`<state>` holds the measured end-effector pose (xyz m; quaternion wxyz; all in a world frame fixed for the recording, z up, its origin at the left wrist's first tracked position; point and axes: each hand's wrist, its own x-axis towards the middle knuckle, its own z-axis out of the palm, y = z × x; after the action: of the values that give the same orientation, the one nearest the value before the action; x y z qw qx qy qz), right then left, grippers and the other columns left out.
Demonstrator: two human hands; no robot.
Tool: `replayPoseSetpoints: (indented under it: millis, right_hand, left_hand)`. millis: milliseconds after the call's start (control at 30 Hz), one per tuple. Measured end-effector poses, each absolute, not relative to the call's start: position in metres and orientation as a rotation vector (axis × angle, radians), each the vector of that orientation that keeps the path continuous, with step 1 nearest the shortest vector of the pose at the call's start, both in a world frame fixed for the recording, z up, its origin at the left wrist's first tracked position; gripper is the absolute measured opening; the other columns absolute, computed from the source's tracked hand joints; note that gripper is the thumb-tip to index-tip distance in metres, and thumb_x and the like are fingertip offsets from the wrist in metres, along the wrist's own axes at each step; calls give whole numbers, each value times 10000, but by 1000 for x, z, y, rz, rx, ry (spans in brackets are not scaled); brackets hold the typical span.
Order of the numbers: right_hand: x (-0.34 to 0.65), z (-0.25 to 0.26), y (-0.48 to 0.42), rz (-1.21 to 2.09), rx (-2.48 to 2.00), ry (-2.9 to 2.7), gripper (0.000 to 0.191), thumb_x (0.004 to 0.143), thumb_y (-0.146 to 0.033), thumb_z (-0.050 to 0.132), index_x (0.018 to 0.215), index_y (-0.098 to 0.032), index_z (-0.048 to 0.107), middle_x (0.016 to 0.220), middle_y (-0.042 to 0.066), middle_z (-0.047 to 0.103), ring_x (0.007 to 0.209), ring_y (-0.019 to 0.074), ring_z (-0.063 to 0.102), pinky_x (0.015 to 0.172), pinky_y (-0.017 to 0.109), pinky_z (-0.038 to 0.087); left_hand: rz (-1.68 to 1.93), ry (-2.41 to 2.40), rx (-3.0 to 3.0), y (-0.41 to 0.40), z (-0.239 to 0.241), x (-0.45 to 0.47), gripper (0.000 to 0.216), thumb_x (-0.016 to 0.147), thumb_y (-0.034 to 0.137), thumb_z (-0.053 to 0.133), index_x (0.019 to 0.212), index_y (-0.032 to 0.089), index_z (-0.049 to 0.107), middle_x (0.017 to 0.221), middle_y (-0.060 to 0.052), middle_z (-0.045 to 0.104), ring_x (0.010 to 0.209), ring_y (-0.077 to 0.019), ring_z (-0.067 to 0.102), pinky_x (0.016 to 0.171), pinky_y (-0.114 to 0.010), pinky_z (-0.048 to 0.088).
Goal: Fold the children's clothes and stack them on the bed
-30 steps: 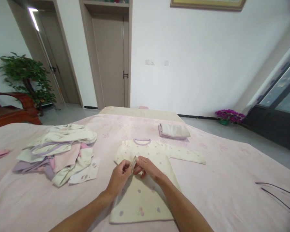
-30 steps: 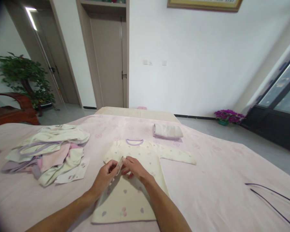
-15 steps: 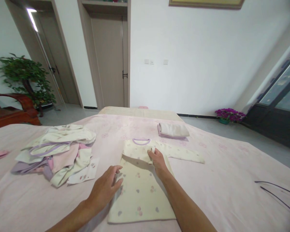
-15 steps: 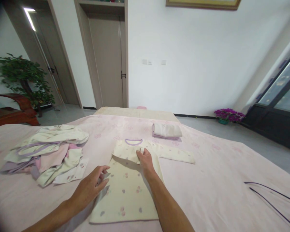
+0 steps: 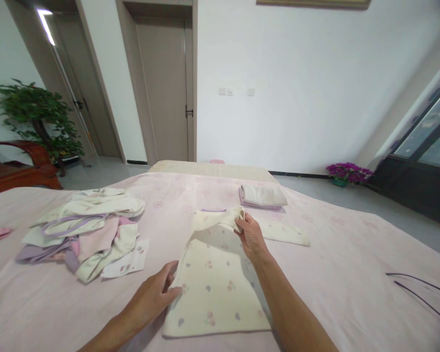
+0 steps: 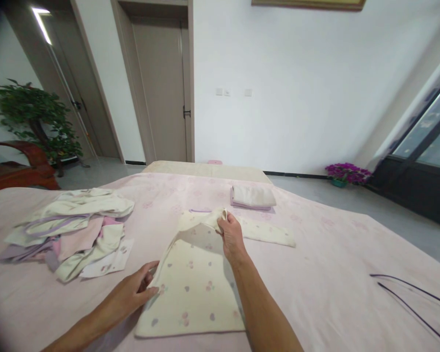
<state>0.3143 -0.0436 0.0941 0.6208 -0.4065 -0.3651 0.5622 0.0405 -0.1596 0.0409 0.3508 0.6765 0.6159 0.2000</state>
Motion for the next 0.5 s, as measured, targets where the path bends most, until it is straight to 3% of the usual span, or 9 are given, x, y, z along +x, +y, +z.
replayPoseSetpoints:
  millis: [233,400,500]
  right_hand:
    - [327,106,-43,1211,-931,-811,371,654,-332,760,986,-189,682,840,-20,672,695,106,558,587,195,426]
    - [321,115,-50,1136,-940,-927,321,705,-361,718,973,-186,696,785,-23,646,647,103,500,560,200,371]
    - [313,119,-60,1111,-941,-1153,276,775,-354,655,981,-178,710,735,-28,624,619,98,472,572,204,359]
  left_hand:
    - [420,1644,1876,-162,57,61,483,854,304,513,1330,230,559,816,1,676,754,-175,616,667,-258,359]
    - [467,1419,1893,-154,51,83,437,850,278,516,1263,177,614,806,-17,677,724,-156,611,651,-251,384]
    - [505,1270,1721,-136,35,92,412,833,292,534,1201,140,642,770,-26,661,601,-128,587,570,-243,384]
